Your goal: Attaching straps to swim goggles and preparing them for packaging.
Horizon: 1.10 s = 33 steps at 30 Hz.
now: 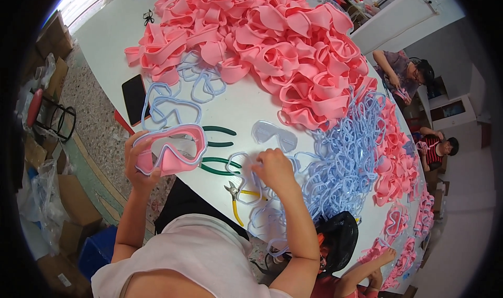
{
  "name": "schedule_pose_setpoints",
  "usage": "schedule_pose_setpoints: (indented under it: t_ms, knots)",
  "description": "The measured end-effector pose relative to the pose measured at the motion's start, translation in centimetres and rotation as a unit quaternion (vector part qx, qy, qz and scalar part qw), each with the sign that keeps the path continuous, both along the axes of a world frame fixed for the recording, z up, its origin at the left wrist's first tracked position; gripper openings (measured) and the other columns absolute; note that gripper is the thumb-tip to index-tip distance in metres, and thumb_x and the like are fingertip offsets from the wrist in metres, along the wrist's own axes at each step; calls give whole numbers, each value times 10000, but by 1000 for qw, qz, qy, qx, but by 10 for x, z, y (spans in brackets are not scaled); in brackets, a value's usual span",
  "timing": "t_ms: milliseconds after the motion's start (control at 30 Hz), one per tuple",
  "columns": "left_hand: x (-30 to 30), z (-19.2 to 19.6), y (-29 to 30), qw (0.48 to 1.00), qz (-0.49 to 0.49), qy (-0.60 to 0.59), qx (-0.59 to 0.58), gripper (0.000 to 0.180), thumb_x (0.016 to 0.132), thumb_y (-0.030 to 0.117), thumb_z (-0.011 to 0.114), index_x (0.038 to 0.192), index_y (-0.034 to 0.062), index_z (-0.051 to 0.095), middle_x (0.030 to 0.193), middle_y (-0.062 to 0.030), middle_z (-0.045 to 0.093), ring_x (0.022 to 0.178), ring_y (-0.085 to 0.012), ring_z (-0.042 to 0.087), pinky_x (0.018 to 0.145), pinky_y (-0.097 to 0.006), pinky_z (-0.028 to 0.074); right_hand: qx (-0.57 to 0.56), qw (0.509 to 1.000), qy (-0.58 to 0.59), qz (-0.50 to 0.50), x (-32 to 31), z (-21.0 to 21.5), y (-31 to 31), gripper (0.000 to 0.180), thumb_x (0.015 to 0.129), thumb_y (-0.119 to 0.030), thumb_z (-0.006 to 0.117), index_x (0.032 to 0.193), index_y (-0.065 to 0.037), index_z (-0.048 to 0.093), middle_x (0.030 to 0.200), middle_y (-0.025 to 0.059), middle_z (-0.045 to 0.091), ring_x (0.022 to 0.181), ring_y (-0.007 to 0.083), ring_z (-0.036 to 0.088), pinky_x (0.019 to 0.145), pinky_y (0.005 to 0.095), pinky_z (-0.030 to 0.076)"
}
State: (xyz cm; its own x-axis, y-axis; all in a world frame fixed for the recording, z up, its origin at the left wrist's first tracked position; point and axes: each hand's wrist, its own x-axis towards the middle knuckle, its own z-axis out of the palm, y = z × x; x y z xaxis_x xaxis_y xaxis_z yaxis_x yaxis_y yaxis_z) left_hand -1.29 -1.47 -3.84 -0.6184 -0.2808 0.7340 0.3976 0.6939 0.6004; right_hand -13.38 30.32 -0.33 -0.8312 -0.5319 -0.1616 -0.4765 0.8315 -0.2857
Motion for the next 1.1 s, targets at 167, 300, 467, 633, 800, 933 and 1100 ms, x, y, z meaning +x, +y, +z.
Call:
schedule_pose_setpoints:
  t_ms: [167,300,467,633,800,933,1100]
  knots:
    - [-1,-4,0,1000,-6,4,5,594,750,446,741,1138,17,611,1169,-228,560,1041,-330,596,870,-418,502,60,992,-29,-110,22,-11,-6,289,794,-262,686,776,23,641,815,207,661,809,367,642,753,444,507]
    - [-1,-3,1,1000,2,-4,6,597,751,456,740,1134,17,613,1163,-229,561,1037,-330,598,869,-417,502,77,991,-8,-113,25,-21,4,261,804,-248,665,818,13,656,815,200,673,792,377,645,743,442,511]
    - [1,-1,2,1000,0,-7,2,610,744,473,745,1126,15,615,1154,-227,565,1038,-331,596,865,-416,503,53,986,-122,-104,23,-17,3,210,821,-225,644,904,-35,681,920,169,689,865,338,659,757,445,511]
    - [0,5,4,999,-36,-12,-14,634,706,427,786,1151,16,596,1163,-232,560,1046,-351,585,892,-426,488,-126,984,-16,-126,21,14,19,146,830,-116,655,915,-1,626,749,131,650,658,270,626,641,355,484]
    - [0,3,13,994,-101,1,-44,817,638,359,841,1285,35,462,1215,-209,534,1107,-348,541,940,-428,452,-274,962,1,-7,27,83,-20,147,822,-53,661,945,-2,599,819,115,605,682,280,568,601,361,466]
    - [-5,2,23,983,-181,9,-30,967,583,385,890,1339,66,379,1257,-181,512,1130,-340,536,968,-451,412,-254,922,139,258,30,90,-69,214,749,-41,693,948,-28,614,875,76,594,760,241,557,630,345,463]
    - [-1,18,30,971,-223,44,-75,973,596,482,871,1325,95,355,1261,-174,503,1133,-344,535,960,-455,414,-192,917,189,294,30,92,-80,266,696,-45,694,954,-31,635,864,68,588,763,236,553,655,342,467]
